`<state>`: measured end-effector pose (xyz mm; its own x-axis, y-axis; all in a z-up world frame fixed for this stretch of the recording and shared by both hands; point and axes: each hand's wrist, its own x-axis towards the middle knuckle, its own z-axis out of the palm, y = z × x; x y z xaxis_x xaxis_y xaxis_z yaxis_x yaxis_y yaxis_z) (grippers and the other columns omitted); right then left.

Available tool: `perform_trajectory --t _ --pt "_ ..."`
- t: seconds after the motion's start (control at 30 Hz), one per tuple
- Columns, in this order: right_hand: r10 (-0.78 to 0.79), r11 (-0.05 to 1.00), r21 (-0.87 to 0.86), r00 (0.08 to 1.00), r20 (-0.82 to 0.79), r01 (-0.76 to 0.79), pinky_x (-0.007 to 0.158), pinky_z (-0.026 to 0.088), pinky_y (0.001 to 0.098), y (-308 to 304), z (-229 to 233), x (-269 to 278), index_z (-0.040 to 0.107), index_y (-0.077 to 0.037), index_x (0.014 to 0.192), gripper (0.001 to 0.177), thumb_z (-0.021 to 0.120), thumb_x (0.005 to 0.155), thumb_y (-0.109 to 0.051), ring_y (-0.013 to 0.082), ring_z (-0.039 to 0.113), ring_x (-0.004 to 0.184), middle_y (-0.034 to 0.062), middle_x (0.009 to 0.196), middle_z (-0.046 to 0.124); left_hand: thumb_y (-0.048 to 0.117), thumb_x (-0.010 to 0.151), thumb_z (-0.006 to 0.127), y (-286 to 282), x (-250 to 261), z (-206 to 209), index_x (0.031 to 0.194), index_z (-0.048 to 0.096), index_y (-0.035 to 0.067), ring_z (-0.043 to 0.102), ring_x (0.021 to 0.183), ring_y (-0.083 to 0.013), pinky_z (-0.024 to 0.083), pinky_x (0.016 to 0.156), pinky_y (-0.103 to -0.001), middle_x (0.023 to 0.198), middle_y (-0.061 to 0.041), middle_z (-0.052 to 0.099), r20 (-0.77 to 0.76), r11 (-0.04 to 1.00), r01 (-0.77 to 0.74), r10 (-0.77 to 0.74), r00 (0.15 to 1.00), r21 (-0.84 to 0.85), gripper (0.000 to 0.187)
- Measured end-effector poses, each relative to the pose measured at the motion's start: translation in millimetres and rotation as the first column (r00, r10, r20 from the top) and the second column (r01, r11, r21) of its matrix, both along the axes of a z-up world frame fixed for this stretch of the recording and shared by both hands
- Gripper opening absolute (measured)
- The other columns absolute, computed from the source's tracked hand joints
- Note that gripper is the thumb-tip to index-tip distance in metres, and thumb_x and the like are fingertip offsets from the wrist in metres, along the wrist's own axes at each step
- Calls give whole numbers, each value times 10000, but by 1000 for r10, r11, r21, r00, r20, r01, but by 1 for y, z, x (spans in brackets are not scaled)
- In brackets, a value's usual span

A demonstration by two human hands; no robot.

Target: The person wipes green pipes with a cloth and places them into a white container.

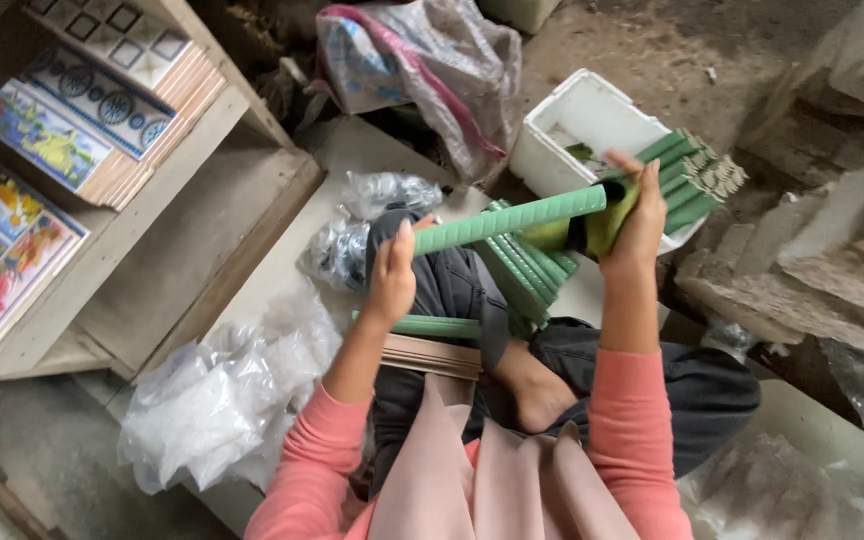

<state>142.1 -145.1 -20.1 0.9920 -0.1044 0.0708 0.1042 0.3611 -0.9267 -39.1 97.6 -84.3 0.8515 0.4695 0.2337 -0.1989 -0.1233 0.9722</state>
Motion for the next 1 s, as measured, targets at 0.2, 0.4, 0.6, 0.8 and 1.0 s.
perform_trajectory --t 0.2,0.4,0.6,0.8,1.0 --pt "531 819 -132 824 -195 -559 825 566 248 -10 12 -37 686 -34 1306 525 471 1072 -451 58 663 852 65 998 702 354 1118 426 27 37 54 1283 688 -1 661 1128 -271 467 1072 -467 1121 -228 711 -151 993 94 -83 985 71 471" --pt "606 686 -251 727 -323 -683 1014 507 339 -5 23 -55 575 -56 1444 523 621 923 -62 128 603 1111 73 1280 662 550 1047 467 74 104 -39 1056 737 59 756 796 -198 613 826 -316 843 -128 745 -319 911 135 -271 908 -389 561" --pt "392 586 -614 848 -357 -529 1034 450 494 10 -55 -53 702 -85 1319 379 729 945 -142 289 642 1142 156 1151 722 301 991 703 90 164 -186 1075 722 -11 760 677 -202 641 575 -282 807 -162 731 -541 973 189 -232 808 -135 323" --pt "247 501 -723 879 -407 -476 839 487 468 40 -164 -54 604 -181 1293 347 691 959 -219 305 669 857 69 902 752 270 980 627 81 200 -236 1038 703 -44 739 943 -387 606 792 -469 924 -240 704 -881 741 608 -48 470 284 329" --pt "147 472 -723 853 -500 -505 910 500 546 56 -168 -48 590 -157 1275 254 639 1029 -200 351 698 1057 110 1038 771 148 956 583 68 219 -266 1199 651 -79 705 1006 -395 571 920 -493 1094 -291 684 -999 670 742 -25 39 12 340"
